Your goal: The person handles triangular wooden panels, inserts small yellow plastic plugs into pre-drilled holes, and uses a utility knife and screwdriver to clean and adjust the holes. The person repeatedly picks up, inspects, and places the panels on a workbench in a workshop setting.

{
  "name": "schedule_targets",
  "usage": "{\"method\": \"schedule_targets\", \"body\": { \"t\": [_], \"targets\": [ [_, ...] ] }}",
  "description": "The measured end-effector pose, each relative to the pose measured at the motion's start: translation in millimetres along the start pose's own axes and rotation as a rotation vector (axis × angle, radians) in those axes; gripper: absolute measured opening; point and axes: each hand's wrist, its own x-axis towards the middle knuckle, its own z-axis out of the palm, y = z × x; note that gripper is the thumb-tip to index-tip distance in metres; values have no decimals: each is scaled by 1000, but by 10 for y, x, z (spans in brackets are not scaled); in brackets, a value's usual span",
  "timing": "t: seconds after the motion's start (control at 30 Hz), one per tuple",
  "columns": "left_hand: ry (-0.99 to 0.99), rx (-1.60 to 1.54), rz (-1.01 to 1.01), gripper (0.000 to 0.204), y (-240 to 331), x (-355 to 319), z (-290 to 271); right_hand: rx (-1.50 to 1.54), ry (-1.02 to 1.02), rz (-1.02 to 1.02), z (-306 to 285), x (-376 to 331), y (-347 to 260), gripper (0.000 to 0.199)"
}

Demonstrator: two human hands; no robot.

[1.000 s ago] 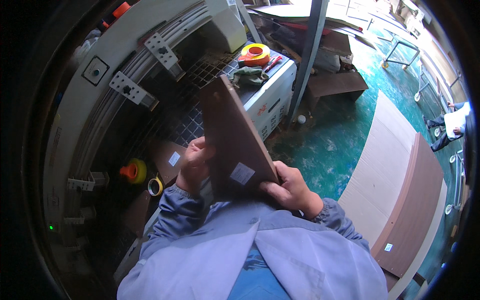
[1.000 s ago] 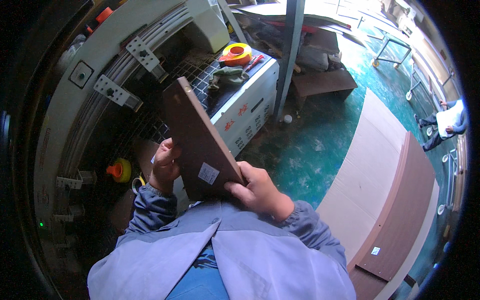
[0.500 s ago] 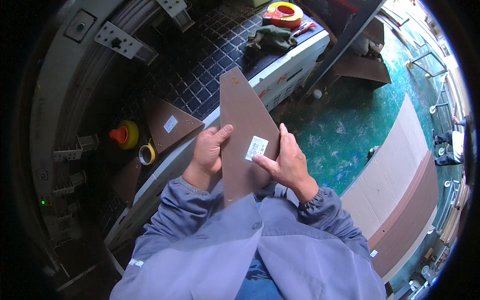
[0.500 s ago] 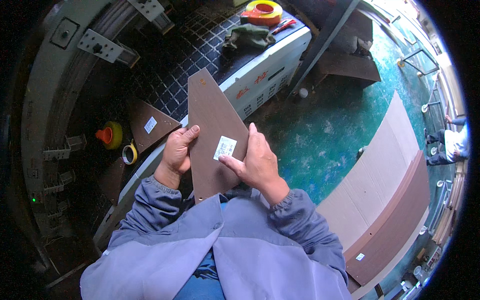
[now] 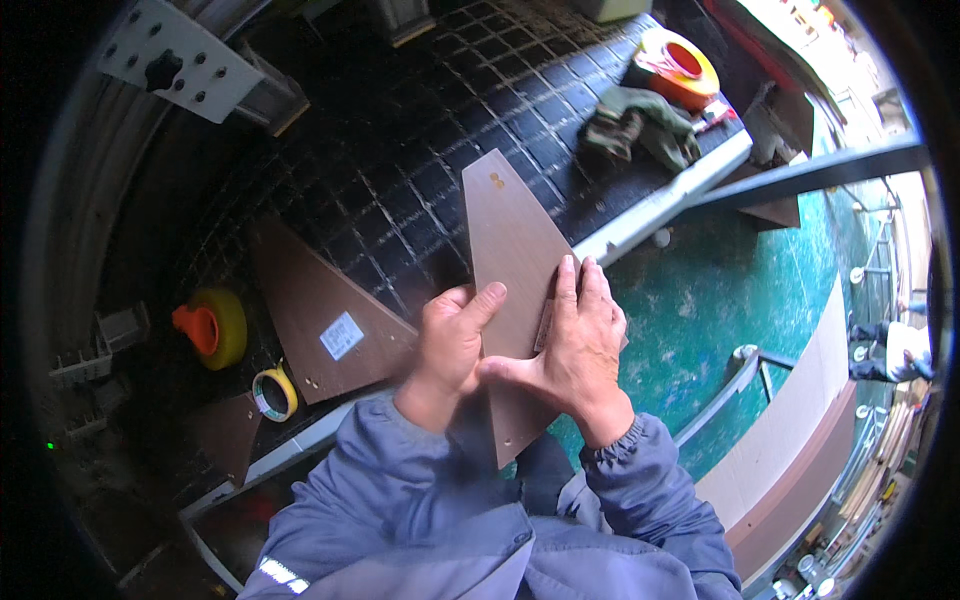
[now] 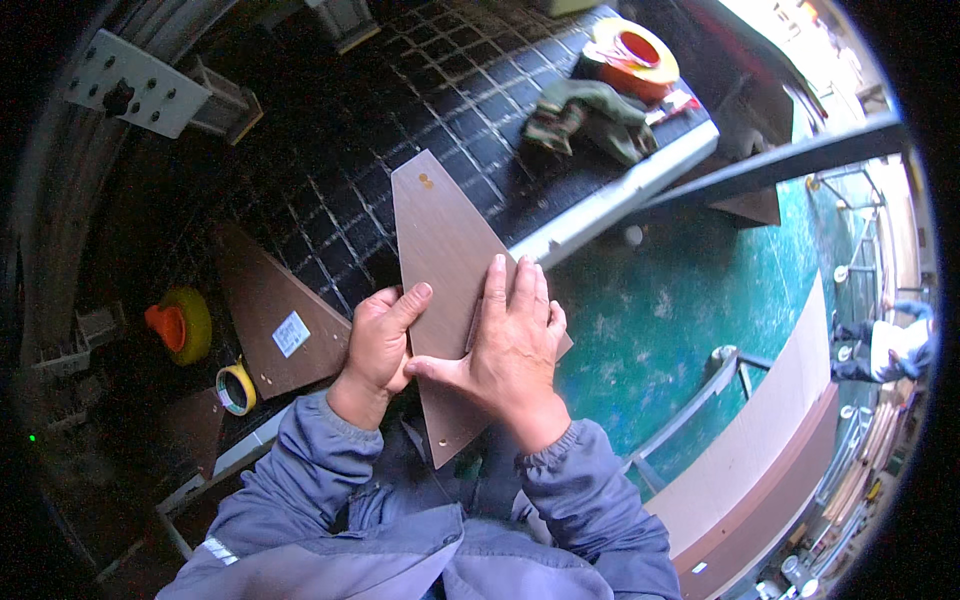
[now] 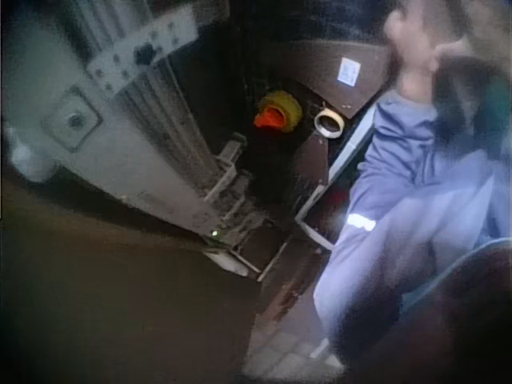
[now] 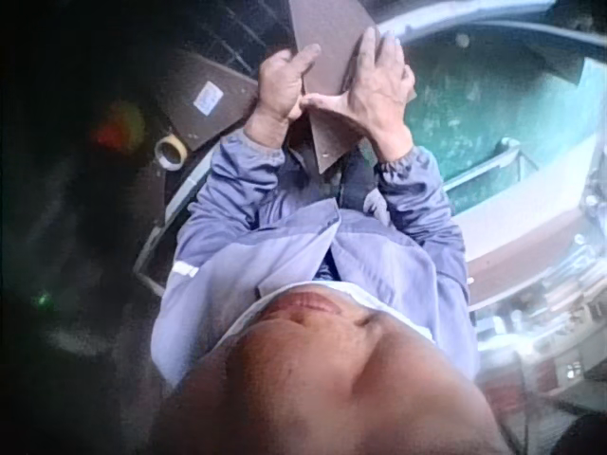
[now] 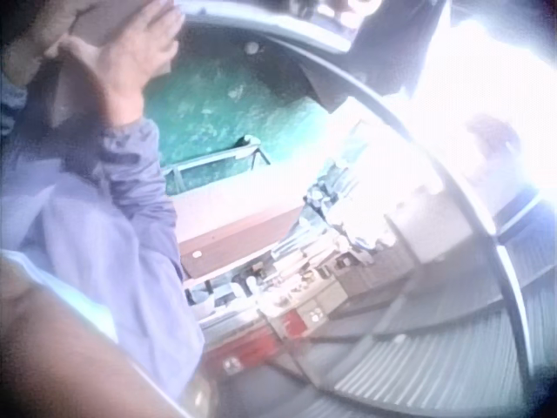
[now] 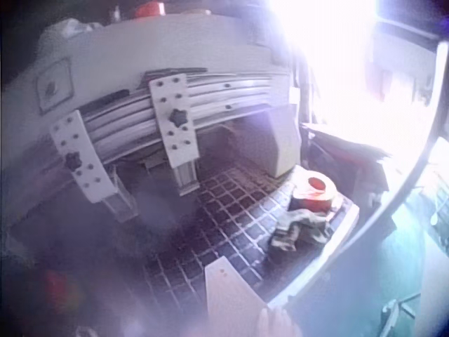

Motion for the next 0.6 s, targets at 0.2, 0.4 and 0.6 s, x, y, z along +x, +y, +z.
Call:
{"method": "schedule_targets", "body": {
  "t": [0.2, 0.4, 0.6],
  "targets": [
    [-47, -71, 41, 35, 586, 606, -170, -58, 115, -189, 44, 846, -109, 107],
    [61, -2, 64, 34, 999, 1369, -368, -50, -13, -302, 79, 1631, -106, 96],
    [165, 185, 180, 31, 1201, 1816, -409, -51, -136, -365, 58, 1976, -39, 100]
  ]
}}
